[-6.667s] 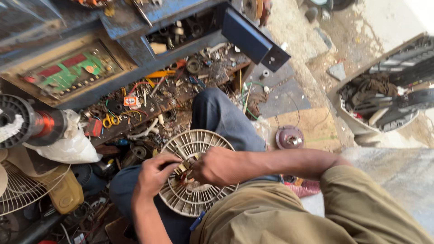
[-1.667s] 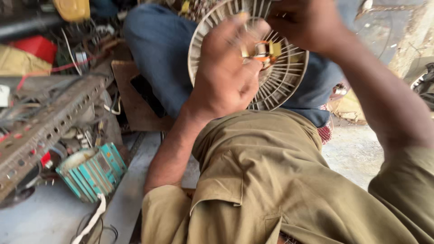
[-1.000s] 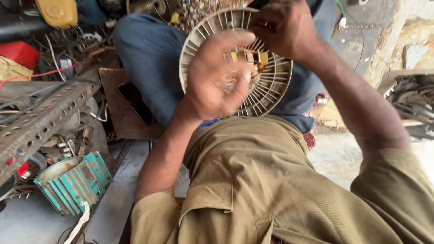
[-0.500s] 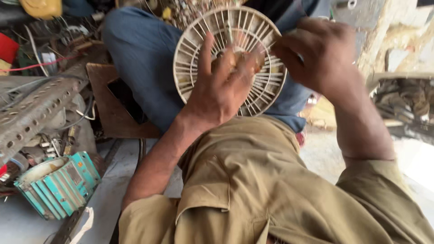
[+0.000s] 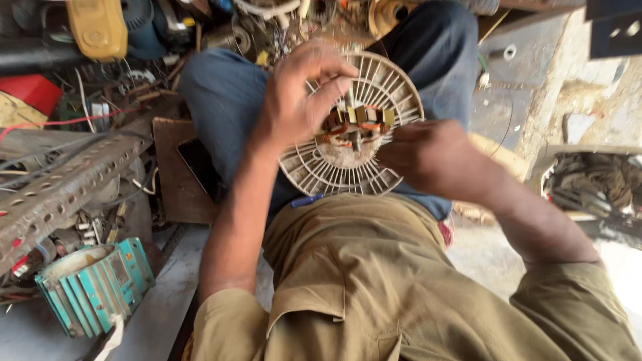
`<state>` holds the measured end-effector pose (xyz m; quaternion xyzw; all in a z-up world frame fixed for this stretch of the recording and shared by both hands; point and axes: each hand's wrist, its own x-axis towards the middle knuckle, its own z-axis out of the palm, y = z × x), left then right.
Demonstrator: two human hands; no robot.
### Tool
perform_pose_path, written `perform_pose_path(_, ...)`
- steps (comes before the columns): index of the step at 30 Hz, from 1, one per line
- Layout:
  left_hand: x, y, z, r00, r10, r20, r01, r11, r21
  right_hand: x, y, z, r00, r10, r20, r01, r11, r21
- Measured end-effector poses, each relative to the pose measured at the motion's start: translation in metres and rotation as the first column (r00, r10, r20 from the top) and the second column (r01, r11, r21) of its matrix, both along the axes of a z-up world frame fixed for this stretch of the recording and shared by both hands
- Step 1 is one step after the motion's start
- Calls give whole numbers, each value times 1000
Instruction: The person sits on the floor and winds copper wire around the slots of a fan motor stator. They repeatedly wrap the wire by hand, rotate the stator to access different slots, and adjust the winding tension.
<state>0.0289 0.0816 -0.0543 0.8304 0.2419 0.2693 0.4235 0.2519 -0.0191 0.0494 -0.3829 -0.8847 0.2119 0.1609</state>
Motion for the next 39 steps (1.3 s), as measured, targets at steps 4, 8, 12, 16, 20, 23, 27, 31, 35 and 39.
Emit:
perform_pose_path(4,-4,-75,-16,993,98,-61,-43,804,593,36,-2,-35,967,-212,-139,224,972,76)
perform_pose_path(8,7,-74,6,996,86,-39,-65,921,385,60,7,-87,821,-552,-147,502,820,-276)
perform_pose_path(12,-1,-76,17,994,81,-75,-38,888,459,56,17,-96,759,-556,-339,443,822,-358)
perform_pose_path(16,3,-77,10,993,92,68,-113,879,463,49,30,-95,767,-605,-213,528,784,-326)
perform_pose_path(20,27,-35,4,913,295,281,-293,955,-50,29,57,-97,729,-619,-292,577,785,-226)
perform_pose_path(23,41,13,11,979,186,83,-201,949,242,21,48,-71,859,-501,-104,508,808,297)
perform_pose_path(27,16,32,30,957,-264,-121,249,960,-127,1,-4,-33,988,-112,106,119,990,-69)
perform_pose_path(31,-9,-31,10,998,32,60,-26,994,-104,18,-37,-39,974,37,-224,-64,991,-114)
perform_pose_path(35,-9,-69,14,966,129,-222,78,676,733,35,-33,-59,870,-318,-377,216,933,-288)
perform_pose_path(39,-4,-73,27,982,107,-154,0,820,572,33,-12,-73,809,-470,-353,330,860,-390)
